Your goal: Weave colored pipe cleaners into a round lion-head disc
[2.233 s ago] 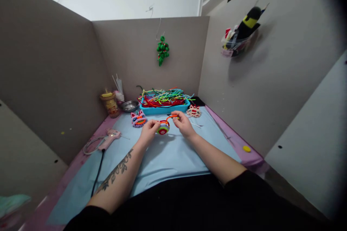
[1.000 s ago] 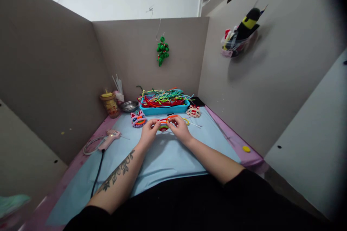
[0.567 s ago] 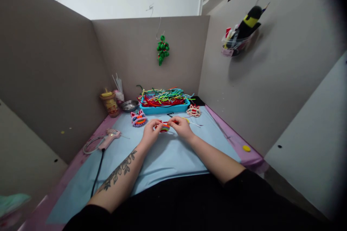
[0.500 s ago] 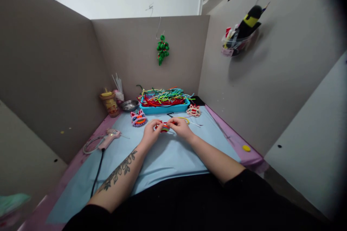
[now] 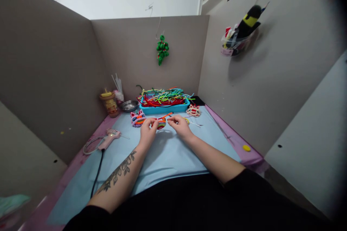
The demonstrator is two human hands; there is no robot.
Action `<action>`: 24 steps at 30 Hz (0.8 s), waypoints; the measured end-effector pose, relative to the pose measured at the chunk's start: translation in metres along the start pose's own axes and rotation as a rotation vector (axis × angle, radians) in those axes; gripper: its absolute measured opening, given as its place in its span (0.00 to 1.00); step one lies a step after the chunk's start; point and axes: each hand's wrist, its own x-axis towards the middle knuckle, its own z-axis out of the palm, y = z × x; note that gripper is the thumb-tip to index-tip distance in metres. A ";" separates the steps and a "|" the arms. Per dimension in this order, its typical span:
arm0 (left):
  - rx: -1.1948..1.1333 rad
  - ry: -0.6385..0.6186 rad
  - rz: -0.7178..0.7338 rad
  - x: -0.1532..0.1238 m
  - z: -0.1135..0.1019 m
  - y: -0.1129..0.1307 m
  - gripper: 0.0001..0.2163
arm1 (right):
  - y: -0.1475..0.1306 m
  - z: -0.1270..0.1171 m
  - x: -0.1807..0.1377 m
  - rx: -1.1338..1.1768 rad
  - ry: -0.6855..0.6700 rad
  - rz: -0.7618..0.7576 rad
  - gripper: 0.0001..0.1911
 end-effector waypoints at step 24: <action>0.028 -0.049 0.078 -0.003 0.002 0.001 0.09 | 0.005 0.009 -0.002 0.326 -0.075 0.218 0.17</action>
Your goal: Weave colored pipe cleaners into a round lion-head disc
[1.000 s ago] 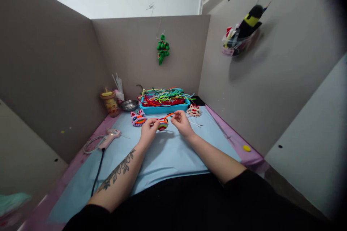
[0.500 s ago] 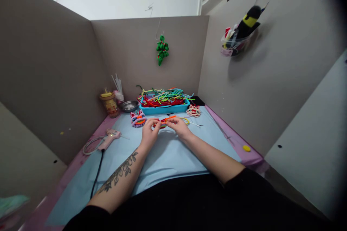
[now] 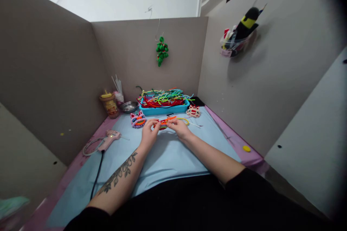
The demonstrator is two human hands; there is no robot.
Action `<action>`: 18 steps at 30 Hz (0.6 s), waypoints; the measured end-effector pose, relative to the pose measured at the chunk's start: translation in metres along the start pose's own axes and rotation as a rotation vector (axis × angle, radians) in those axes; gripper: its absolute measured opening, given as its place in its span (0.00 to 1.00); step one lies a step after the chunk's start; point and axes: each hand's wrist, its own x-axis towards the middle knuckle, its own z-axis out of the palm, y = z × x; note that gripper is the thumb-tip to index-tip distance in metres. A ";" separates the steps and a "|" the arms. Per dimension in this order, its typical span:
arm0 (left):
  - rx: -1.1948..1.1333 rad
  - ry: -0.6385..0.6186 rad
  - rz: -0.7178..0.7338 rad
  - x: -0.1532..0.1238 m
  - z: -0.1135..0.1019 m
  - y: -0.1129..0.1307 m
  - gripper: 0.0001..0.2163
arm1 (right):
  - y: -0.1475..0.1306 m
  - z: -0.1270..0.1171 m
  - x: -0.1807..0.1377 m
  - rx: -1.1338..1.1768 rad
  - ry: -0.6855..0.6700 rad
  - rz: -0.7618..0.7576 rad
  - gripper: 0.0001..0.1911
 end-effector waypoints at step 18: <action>-0.121 -0.088 -0.150 0.001 0.005 -0.011 0.10 | -0.005 0.001 0.001 0.372 -0.086 0.196 0.20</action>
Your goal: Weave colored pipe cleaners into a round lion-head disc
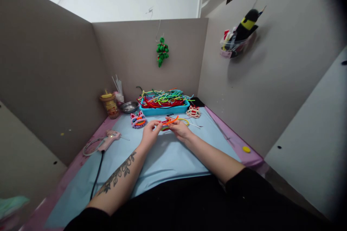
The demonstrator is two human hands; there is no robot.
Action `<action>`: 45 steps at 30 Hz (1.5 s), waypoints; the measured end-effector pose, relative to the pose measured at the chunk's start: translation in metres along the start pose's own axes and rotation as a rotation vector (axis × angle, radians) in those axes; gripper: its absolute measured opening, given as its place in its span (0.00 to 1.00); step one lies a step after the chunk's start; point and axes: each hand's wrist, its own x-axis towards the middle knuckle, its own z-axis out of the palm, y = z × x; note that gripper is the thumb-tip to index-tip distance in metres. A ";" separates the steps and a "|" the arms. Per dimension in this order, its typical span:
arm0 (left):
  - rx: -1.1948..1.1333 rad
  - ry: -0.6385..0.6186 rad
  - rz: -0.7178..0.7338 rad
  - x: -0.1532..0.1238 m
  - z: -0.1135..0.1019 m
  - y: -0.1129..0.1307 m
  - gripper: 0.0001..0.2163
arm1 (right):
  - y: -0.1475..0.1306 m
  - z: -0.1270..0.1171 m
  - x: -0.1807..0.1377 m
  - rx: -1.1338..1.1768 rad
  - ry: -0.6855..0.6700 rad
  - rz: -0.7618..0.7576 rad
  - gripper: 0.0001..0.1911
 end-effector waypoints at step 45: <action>-0.044 -0.196 -0.156 0.002 -0.003 -0.001 0.10 | -0.006 -0.014 -0.006 -1.022 -0.033 -0.670 0.04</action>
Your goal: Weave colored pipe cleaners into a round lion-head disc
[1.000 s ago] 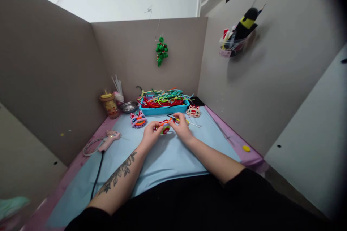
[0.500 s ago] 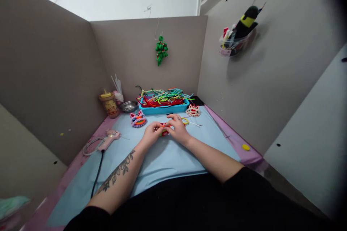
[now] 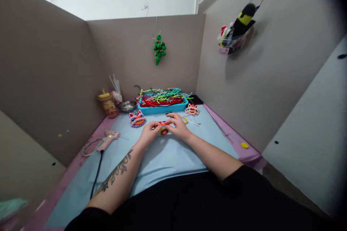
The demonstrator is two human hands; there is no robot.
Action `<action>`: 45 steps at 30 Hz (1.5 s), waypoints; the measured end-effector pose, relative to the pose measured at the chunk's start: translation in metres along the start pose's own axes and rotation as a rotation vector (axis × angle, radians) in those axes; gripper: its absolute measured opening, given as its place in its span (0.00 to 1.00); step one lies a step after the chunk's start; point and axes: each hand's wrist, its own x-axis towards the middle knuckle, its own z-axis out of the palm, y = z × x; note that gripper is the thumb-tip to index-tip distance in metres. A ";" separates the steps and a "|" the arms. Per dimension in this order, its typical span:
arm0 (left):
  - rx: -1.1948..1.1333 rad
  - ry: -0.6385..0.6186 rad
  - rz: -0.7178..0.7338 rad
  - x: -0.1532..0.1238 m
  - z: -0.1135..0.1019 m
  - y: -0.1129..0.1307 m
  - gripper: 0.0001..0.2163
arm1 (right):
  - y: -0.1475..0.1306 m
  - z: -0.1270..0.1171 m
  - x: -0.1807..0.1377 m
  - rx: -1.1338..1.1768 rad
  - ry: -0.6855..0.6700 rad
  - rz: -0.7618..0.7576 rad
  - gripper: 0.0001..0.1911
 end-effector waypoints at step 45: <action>-0.349 0.278 -0.080 0.008 -0.005 -0.002 0.09 | -0.013 0.001 -0.002 0.062 0.175 0.141 0.04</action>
